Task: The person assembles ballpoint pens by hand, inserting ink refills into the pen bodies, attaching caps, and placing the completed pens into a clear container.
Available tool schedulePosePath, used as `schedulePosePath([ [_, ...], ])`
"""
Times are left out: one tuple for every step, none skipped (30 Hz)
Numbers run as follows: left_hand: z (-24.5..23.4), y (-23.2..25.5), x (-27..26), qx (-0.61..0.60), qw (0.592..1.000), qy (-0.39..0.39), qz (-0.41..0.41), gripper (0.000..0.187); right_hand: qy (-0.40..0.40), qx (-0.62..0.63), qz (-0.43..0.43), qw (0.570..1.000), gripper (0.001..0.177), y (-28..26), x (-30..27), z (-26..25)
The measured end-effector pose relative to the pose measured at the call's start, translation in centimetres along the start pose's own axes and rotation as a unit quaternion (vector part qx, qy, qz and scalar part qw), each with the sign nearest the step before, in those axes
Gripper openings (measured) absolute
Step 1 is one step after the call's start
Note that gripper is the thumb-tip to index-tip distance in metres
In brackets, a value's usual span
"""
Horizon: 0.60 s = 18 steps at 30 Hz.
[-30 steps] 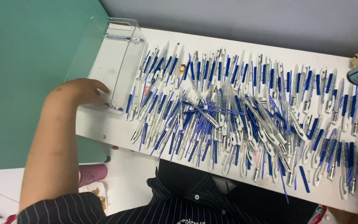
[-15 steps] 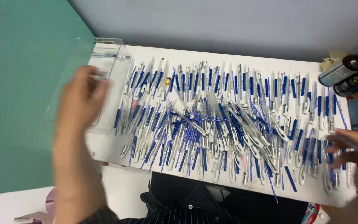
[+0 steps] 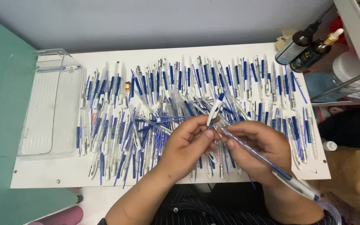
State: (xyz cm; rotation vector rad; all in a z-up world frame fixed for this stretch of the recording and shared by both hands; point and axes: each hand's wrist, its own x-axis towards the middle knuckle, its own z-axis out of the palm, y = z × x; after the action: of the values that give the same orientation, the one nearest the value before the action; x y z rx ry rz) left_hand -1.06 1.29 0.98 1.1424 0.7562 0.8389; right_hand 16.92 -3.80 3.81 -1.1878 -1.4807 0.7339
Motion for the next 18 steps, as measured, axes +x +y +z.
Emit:
schedulePosePath([
  [0.1, -0.4, -0.2, -0.030, 0.999, -0.015, 0.032, 0.032, 0.039, 0.024, 0.061, 0.997, 0.029, 0.1, -0.3, 0.3],
  [0.1, -0.6, -0.3, -0.030, 0.999, -0.014, 0.031, 0.032, 0.038, 0.025, 0.062, 0.997, 0.029, 0.0, 0.0, 0.3],
  [0.1, -0.8, -0.4, -0.027, 0.999, -0.009, 0.037, 0.032, 0.024, -0.013, 0.013, 1.000, 0.024, -0.1, 0.3, 0.3],
  [0.1, -1.0, -0.5, -0.024, 0.999, -0.006, 0.044, 0.031, 0.011, -0.051, -0.037, 0.998, 0.020, -0.1, 0.6, 0.2],
  [0.1, -0.8, -0.6, -0.024, 0.999, -0.006, 0.043, 0.031, 0.011, -0.051, -0.036, 0.998, 0.020, 0.0, 0.6, 0.4],
  [0.1, -0.7, -0.7, -0.009, 0.999, 0.000, 0.052, 0.032, 0.007, -0.065, -0.064, 0.996, 0.023, 0.2, 0.6, 0.5],
  [0.2, -0.4, -0.8, 0.006, 0.998, 0.007, 0.060, 0.033, 0.003, -0.079, -0.092, 0.993, 0.025, 0.3, 0.7, 0.6],
  [0.3, -0.5, -0.8, 0.006, 0.998, 0.007, 0.061, 0.033, 0.004, -0.079, -0.092, 0.993, 0.025, 0.1, 0.7, 0.6],
  [0.4, -0.6, -0.8, 0.006, 0.997, 0.011, 0.072, 0.033, 0.004, -0.100, -0.086, 0.991, 0.025, -0.2, 0.7, 0.7],
  [0.5, -0.6, -0.9, 0.005, 0.996, 0.016, 0.084, 0.033, 0.003, -0.122, -0.079, 0.989, 0.026, -0.4, 0.7, 0.7],
  [0.5, -0.6, -0.9, 0.005, 0.996, 0.016, 0.084, 0.033, 0.003, -0.122, -0.079, 0.989, 0.026, -0.5, 0.7, 0.8],
  [0.5, -0.7, -0.9, 0.011, 0.996, 0.019, 0.084, 0.033, 0.006, -0.126, -0.068, 0.990, 0.025, -0.5, 0.7, 0.8],
  [0.5, -0.7, -0.9, 0.017, 0.996, 0.021, 0.084, 0.034, 0.009, -0.130, -0.057, 0.990, 0.025, -0.6, 0.6, 0.9],
  [0.5, -1.0, -0.9, 0.017, 0.996, 0.021, 0.084, 0.034, 0.009, -0.131, -0.057, 0.990, 0.025, -0.5, 0.7, 0.9],
  [0.6, -1.3, -0.8, 0.003, 0.996, 0.020, 0.092, 0.034, 0.009, -0.142, -0.074, 0.987, 0.024, -0.4, 0.7, 0.9],
  [0.6, -1.5, -0.8, -0.011, 0.995, 0.018, 0.099, 0.033, 0.009, -0.154, -0.091, 0.984, 0.022, -0.3, 0.8, 0.8],
  [0.7, -1.7, -0.8, -0.011, 0.995, 0.017, 0.099, 0.033, 0.009, -0.154, -0.091, 0.984, 0.022, -0.2, 0.7, 0.9],
  [0.8, -1.8, -0.9, -0.016, 0.996, 0.025, 0.088, 0.033, 0.015, -0.154, -0.076, 0.985, 0.021, -0.2, 0.6, 0.9],
])
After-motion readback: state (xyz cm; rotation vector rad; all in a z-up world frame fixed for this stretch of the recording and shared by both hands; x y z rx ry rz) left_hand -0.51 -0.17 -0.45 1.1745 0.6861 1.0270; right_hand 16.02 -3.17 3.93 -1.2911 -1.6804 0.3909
